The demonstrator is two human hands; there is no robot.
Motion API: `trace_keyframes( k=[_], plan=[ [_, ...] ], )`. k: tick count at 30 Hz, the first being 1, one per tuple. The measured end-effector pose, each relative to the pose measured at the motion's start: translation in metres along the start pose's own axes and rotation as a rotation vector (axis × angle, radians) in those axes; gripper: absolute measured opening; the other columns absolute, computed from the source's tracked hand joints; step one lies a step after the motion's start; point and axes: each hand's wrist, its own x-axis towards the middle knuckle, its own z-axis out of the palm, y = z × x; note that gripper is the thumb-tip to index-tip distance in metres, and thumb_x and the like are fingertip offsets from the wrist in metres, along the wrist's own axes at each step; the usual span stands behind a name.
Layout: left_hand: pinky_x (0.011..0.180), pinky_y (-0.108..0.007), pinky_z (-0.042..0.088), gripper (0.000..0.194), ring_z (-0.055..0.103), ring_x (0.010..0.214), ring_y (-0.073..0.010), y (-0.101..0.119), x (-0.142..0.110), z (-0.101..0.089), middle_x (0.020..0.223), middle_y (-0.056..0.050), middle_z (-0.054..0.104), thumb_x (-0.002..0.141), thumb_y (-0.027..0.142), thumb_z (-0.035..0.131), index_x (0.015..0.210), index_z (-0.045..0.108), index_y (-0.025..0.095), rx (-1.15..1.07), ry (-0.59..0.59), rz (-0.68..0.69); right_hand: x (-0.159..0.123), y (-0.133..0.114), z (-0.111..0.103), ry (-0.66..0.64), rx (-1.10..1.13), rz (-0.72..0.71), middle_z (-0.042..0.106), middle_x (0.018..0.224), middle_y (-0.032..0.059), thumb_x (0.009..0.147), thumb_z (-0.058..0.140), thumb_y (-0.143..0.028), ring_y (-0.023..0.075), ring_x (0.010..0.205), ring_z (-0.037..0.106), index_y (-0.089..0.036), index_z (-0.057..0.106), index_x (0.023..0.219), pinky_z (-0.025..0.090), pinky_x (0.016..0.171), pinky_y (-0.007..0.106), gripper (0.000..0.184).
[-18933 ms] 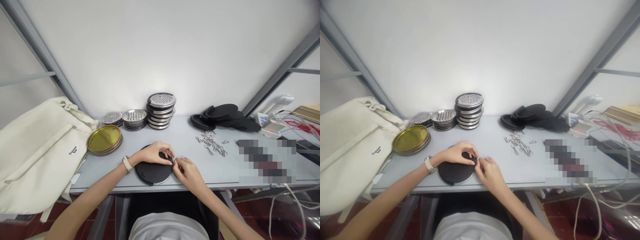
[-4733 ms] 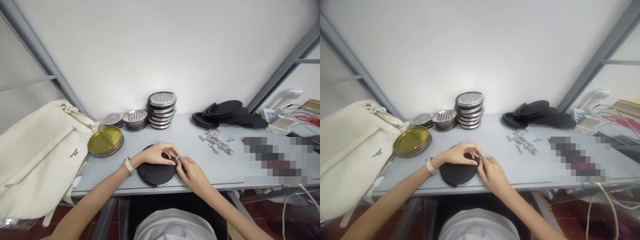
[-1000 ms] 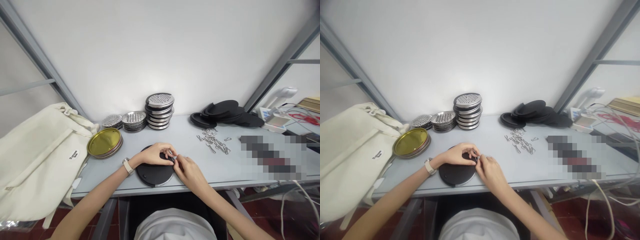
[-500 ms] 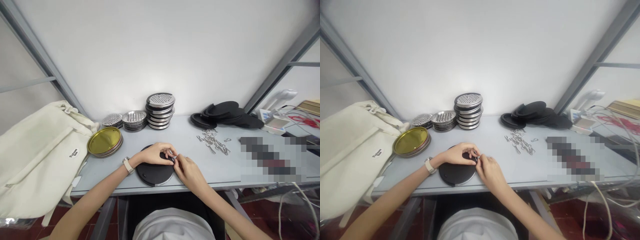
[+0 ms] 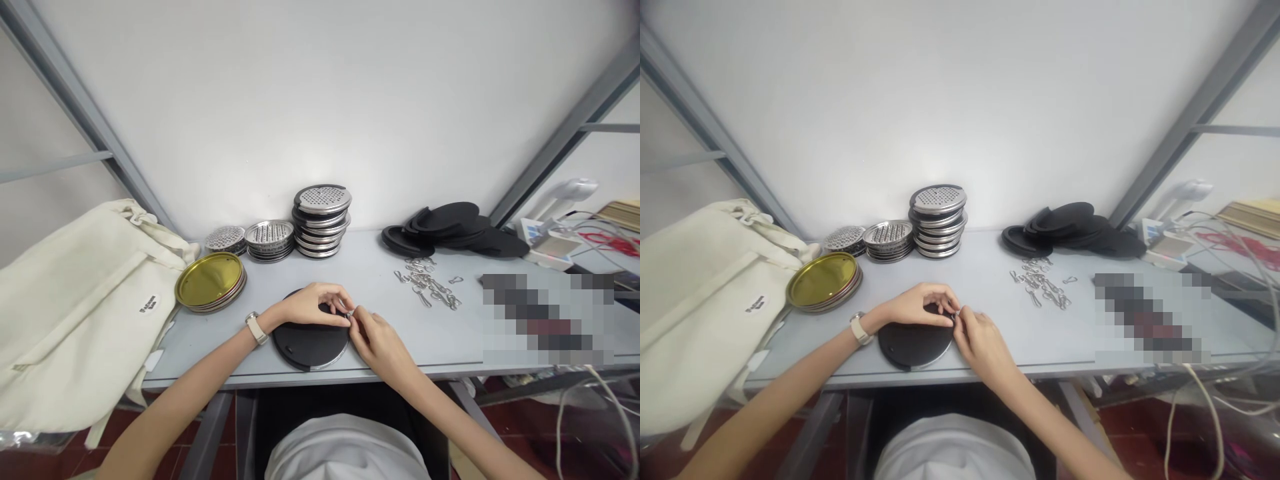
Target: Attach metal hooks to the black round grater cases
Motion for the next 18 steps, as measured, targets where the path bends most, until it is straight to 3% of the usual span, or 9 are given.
trace_keyframes(
  k=[11, 18],
  plan=[
    [0.079, -0.027, 0.048, 0.020, 0.061, 0.082, -0.0132, -0.0079, 0.0012, 0.0001, 0.093, -0.008, 0.066, 0.081, 0.022, 0.063, 0.099, 0.061, 0.012, 0.003, 0.032, -0.010, 0.0015, -0.0019, -0.0027, -0.008, 0.028, -0.011, 0.053, 0.064, 0.0002, 0.096, 0.032, -0.024, 0.0165, 0.057, 0.051, -0.022, 0.042, 0.082, 0.037, 0.054, 0.026, 0.017],
    [0.074, -0.024, 0.047, 0.020, 0.060, 0.081, -0.0130, -0.0054, 0.0013, 0.0007, 0.091, -0.007, 0.066, 0.085, 0.028, 0.058, 0.094, 0.065, 0.012, 0.146, 0.085, 0.003, 0.0007, -0.0047, -0.0045, -0.059, -0.004, 0.003, 0.052, 0.066, 0.0007, 0.095, 0.034, -0.022, 0.0176, 0.063, 0.050, -0.022, 0.040, 0.079, 0.037, 0.058, 0.027, 0.017]
  ],
)
